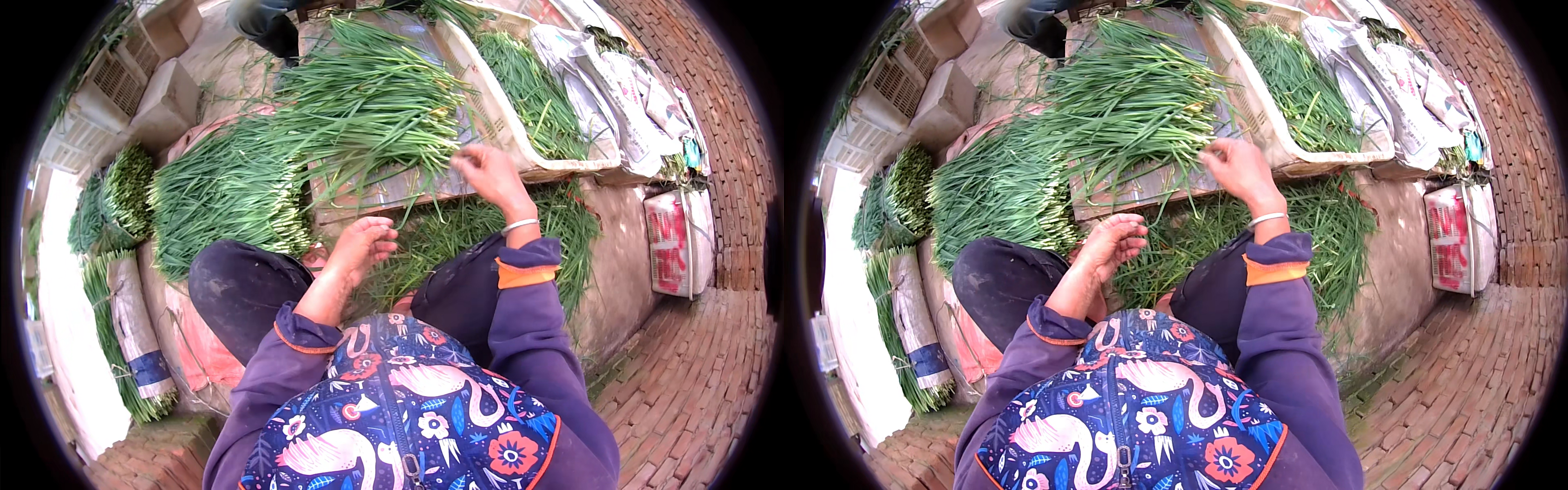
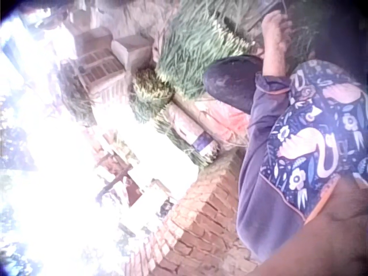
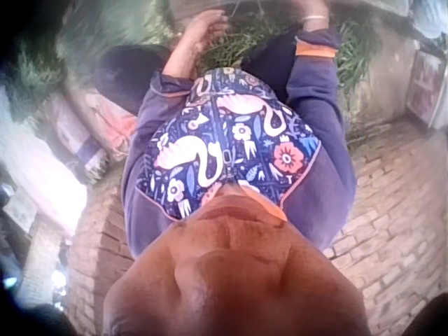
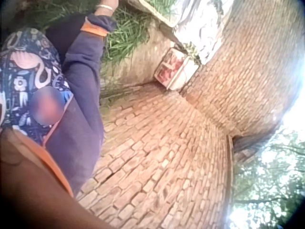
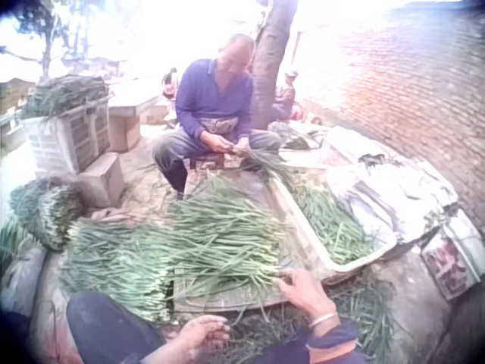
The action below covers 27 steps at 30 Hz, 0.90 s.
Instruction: The person sorts through bunches of green chives, removing individual yellowed or damaged blades by hand and gathering the cleaned chives into a bundle.
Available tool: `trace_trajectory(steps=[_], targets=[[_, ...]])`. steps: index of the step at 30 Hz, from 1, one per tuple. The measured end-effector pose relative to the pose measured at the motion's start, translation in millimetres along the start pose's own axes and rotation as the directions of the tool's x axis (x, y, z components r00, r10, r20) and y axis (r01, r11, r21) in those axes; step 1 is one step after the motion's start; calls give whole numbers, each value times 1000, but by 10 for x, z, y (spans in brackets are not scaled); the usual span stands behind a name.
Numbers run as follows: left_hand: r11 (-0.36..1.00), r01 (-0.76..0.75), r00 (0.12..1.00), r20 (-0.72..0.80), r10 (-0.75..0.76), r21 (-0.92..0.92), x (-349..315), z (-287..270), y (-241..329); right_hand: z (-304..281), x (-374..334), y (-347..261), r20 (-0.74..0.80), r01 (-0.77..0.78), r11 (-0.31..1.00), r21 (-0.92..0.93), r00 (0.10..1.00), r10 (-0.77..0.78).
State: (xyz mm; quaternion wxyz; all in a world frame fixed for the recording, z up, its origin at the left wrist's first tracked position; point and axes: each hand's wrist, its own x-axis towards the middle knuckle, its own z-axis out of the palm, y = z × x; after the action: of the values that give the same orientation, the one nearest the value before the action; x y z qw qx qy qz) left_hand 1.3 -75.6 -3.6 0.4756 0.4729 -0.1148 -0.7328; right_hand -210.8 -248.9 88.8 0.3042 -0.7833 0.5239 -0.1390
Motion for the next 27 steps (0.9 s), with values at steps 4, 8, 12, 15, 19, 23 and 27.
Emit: trace_trajectory(steps=[4,8,12,15,19,23,27], targets=[[1000,-1,1000,-8,1,-8,127,26,-71,40,264,239,-244,95,989,-114,962,-120],[1000,-2,1000,-30,1,-9,108,-24,-64,15,313,-44,-400,-120,988,-99,914,70],[999,-10,1000,-9,10,-42,133,-28,-68,-19,467,294,-413,-65,953,-296,908,-67],[999,0,999,46,2,-45,176,-24,-95,26,452,422,-166,17,988,-153,985,-43],[1000,2,997,80,-4,19,55,51,-23,190,-12,72,-426,202,978,42,889,-166],[988,-103,974,188,123,-111,-31,146,6,463,-829,-255,-583,247,957,149,804,-117],[973,-97,974,179,136,-211,-59,232,-31,896,-1356,-241,-476,239,943,231,873,-105]])
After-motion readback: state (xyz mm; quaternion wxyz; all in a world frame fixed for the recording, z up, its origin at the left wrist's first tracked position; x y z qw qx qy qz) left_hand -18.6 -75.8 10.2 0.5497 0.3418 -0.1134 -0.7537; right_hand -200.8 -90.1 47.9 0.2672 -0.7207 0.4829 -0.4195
